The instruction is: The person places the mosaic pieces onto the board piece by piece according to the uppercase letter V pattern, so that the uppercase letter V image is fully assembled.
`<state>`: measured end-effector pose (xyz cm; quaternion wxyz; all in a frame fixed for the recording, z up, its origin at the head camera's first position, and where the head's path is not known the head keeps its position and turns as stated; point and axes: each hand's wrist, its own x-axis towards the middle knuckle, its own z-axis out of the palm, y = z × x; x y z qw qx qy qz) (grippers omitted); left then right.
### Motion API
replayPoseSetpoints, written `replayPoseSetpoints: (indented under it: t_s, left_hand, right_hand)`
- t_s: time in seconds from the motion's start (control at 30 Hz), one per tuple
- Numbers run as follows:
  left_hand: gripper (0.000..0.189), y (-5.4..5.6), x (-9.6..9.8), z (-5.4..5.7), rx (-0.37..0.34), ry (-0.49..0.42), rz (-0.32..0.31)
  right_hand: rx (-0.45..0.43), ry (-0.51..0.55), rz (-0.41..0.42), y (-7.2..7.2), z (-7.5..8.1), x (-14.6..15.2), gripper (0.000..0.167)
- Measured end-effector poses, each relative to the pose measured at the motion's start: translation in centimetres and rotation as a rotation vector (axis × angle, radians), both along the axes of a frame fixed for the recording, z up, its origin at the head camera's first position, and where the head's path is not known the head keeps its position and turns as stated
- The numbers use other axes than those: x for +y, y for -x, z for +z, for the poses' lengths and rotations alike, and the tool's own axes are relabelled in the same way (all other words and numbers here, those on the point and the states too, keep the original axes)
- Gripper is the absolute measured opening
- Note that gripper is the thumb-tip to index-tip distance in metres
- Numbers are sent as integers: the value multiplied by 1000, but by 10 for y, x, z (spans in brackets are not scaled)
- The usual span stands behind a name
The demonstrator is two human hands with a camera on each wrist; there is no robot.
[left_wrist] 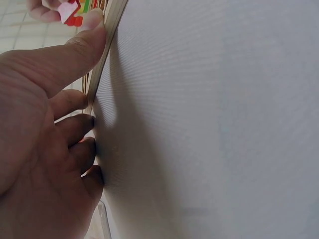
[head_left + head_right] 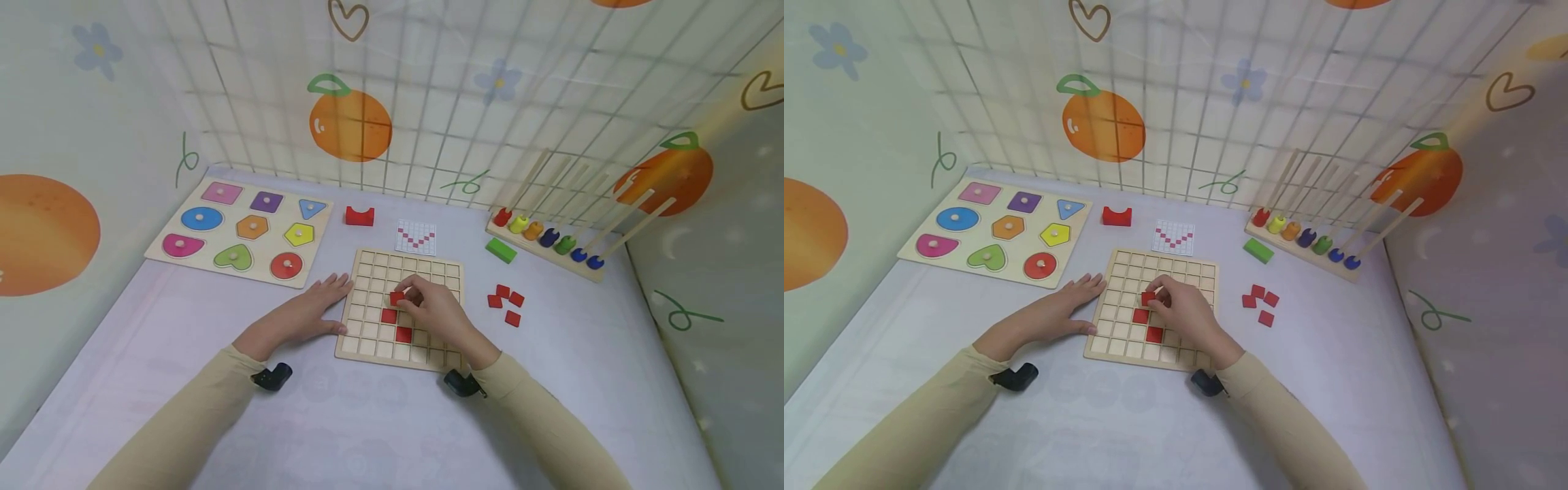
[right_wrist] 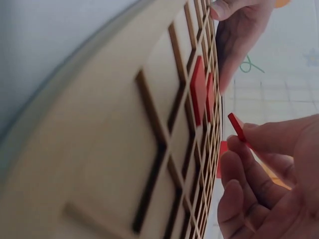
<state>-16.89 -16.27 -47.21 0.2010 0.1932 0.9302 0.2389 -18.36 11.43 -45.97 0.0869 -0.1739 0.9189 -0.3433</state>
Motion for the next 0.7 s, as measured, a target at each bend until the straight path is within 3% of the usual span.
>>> replayPoseSetpoints:
  t_s: [0.7]
  left_hand:
    - [93, -1, -1, 1, -4, -5, -7]
  right_hand:
    - [24, -101, 47, 5, -3, -30, 23]
